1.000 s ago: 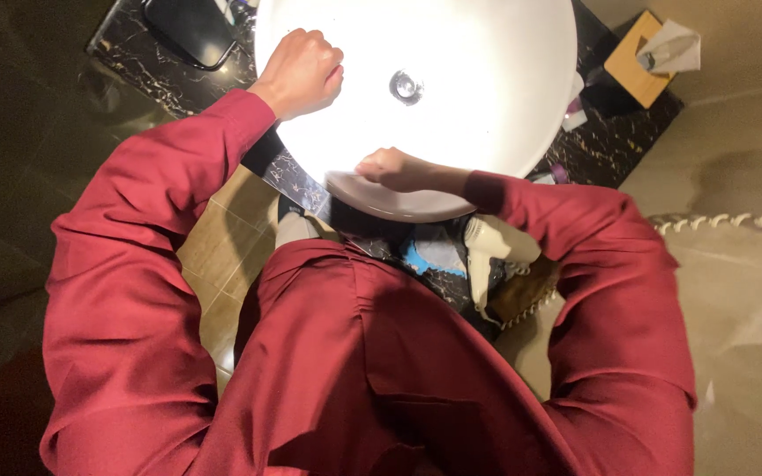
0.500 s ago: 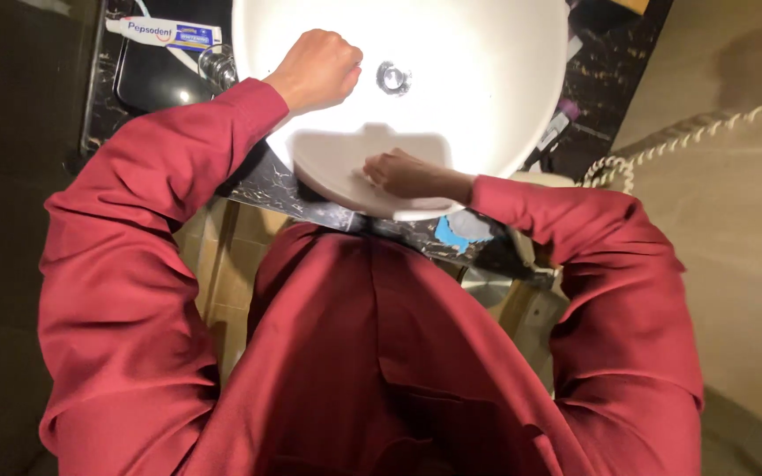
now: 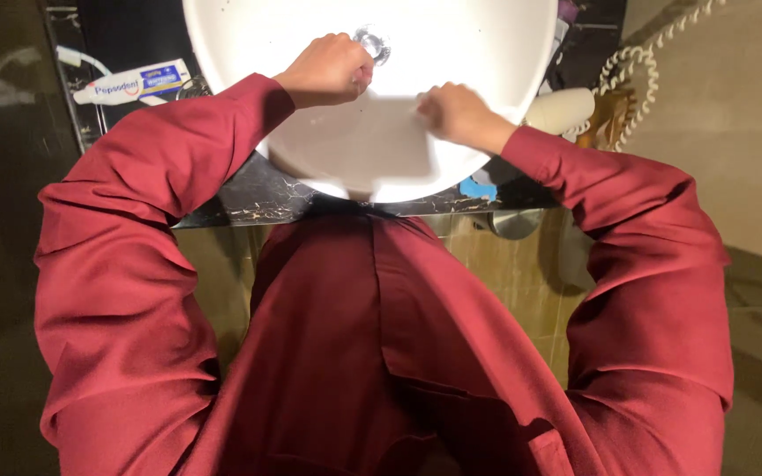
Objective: Scrubbing and wiping down a bathroom sink bowl.
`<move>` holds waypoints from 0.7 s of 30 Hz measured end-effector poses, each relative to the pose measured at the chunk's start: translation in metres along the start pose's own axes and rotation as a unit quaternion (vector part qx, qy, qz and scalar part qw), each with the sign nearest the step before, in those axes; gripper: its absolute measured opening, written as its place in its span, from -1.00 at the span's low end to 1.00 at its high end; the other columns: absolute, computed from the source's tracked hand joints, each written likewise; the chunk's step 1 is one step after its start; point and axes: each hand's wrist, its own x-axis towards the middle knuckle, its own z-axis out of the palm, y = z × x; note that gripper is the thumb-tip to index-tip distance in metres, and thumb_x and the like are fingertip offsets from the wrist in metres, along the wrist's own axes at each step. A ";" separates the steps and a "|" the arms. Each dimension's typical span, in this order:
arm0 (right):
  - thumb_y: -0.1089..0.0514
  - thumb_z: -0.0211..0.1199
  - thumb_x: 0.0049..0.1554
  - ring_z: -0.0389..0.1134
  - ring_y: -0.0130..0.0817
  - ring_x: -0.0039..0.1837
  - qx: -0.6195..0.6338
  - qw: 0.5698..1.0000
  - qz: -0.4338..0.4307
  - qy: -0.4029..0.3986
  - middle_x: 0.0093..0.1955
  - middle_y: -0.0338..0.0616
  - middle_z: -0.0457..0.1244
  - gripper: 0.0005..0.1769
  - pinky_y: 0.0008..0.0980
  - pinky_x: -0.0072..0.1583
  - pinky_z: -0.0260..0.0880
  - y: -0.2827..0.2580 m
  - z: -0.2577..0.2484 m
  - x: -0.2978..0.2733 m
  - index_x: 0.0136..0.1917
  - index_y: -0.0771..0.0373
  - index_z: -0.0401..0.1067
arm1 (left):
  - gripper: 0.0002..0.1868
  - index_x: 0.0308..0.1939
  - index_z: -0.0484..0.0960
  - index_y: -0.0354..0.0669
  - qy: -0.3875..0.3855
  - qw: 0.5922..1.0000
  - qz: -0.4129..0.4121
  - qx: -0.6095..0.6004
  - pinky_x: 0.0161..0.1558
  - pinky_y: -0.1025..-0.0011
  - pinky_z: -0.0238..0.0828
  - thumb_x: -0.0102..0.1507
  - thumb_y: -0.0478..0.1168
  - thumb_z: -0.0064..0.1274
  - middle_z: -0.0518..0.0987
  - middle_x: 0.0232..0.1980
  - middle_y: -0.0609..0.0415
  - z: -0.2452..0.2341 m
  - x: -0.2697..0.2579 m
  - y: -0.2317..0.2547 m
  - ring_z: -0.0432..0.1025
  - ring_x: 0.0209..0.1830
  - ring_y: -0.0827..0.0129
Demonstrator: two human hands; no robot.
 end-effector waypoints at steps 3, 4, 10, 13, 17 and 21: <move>0.05 0.23 0.13 0.48 -0.11 -0.07 0.230 0.971 -0.046 0.056 -0.04 0.12 0.43 -0.67 -0.16 0.04 0.47 -0.021 0.013 -0.006 0.08 0.28 0.56 | -0.83 -0.40 0.70 -0.19 0.000 0.999 0.024 -0.026 -0.28 0.11 0.47 0.15 -0.40 -0.02 0.61 -0.42 -0.14 0.001 0.004 -0.003 0.49 -0.43 -0.03; 0.03 0.12 0.26 0.48 -0.08 -0.08 0.187 0.980 -0.056 -0.035 -0.08 0.12 0.44 -0.66 -0.13 0.07 0.46 -0.034 0.007 -0.014 0.03 0.31 0.57 | -0.86 -0.40 0.71 -0.18 0.012 0.997 0.051 -0.052 -0.28 0.13 0.49 0.16 -0.37 0.03 0.63 -0.40 -0.10 0.001 0.004 -0.001 0.52 -0.41 0.00; 0.11 0.11 0.28 0.45 0.02 -0.22 0.097 0.995 -0.017 -0.023 -0.20 0.16 0.40 -0.70 -0.05 -0.06 0.48 -0.021 -0.021 -0.035 -0.01 0.36 0.56 | -0.88 -0.40 0.72 -0.17 -0.057 0.993 0.052 -0.090 -0.23 0.16 0.51 0.21 -0.29 0.12 0.65 -0.42 -0.06 0.007 0.008 0.000 0.55 -0.38 0.03; 0.17 0.11 0.30 0.44 0.12 -0.23 -0.023 0.996 0.034 0.079 -0.27 0.25 0.37 -0.73 0.02 -0.12 0.48 0.007 -0.015 -0.024 -0.05 0.38 0.57 | -0.86 -0.36 0.74 -0.19 -0.084 0.990 0.077 -0.087 -0.21 0.16 0.52 0.22 -0.33 0.07 0.66 -0.37 -0.11 0.020 0.013 -0.009 0.54 -0.36 0.00; 0.15 0.21 0.19 0.43 0.19 -0.20 -0.005 0.993 0.049 0.109 -0.28 0.27 0.36 -0.75 0.02 -0.09 0.47 -0.030 -0.018 -0.031 -0.12 0.39 0.58 | -0.81 -0.26 0.76 -0.19 -0.122 0.980 0.089 -0.127 -0.18 0.19 0.54 0.18 -0.35 0.03 0.68 -0.29 -0.13 0.029 0.016 -0.014 0.58 -0.31 0.04; 0.17 0.26 0.05 0.44 0.14 -0.21 0.132 0.986 -0.015 0.100 -0.28 0.23 0.37 -0.81 -0.02 -0.06 0.47 -0.076 -0.004 -0.056 -0.12 0.28 0.62 | -0.76 -0.26 0.79 -0.18 -0.152 0.978 0.087 -0.110 -0.10 0.21 0.55 0.16 -0.37 -0.02 0.70 -0.27 -0.11 0.031 0.014 -0.013 0.60 -0.26 0.05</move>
